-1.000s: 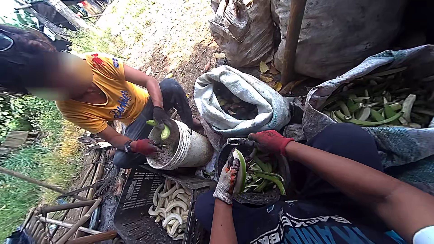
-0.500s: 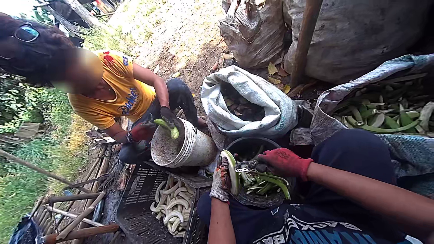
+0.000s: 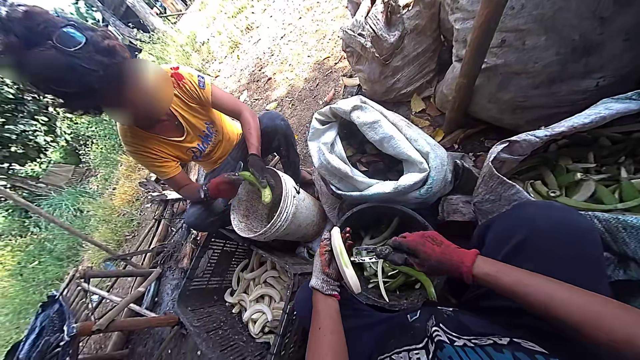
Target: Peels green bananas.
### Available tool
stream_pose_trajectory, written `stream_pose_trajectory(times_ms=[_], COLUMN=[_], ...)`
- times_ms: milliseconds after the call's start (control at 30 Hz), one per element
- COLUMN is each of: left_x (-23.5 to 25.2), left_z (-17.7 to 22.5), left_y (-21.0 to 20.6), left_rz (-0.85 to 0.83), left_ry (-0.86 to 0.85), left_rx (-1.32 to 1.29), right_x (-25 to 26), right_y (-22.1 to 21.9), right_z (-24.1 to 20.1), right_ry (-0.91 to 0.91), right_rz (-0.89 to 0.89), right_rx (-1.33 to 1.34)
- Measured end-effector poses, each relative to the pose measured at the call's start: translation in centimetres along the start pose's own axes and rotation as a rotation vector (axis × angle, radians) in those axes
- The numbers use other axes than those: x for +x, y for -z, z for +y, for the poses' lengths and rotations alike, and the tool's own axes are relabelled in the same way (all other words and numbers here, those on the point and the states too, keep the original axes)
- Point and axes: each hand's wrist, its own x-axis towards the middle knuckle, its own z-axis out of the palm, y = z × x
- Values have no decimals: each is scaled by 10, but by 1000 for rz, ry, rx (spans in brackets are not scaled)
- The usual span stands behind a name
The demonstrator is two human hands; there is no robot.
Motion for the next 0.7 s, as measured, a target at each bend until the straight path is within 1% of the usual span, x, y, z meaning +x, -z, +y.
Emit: stream_pose_trajectory(times_ms=[67, 133, 233, 300, 433, 500, 633, 700], left_x=[-1, -5, -10, -9, -9, -9, -13, -11], left_z=[1, 0, -6, -11, -17, -17, -17, -16], left_y=[-3, -11, -17, -13, -14, -16, -30, -30], left_rz=[3, 17, 3, -13, -60, -91, 4, 18], left_ry=[23, 27, 6, -46, -119, -108, -40, -51], left_rx=[-30, -26, 25, 110, 231, 257, 292, 373], right_x=[7, 15, 22, 26, 33, 36, 37, 33], right_y=[-8, -12, -11, -5, 5, 9, 22, 24], right_z=[-7, -15, -25, -30, -29, -26, -16, -11], right_ry=[107, 130, 49, -35, -149, -192, -302, -349], right_rz=[34, 32, 40, 53, 84, 80, 71, 122], right_rx=[2, -11, -59, -85, -59, -31, 35, 34])
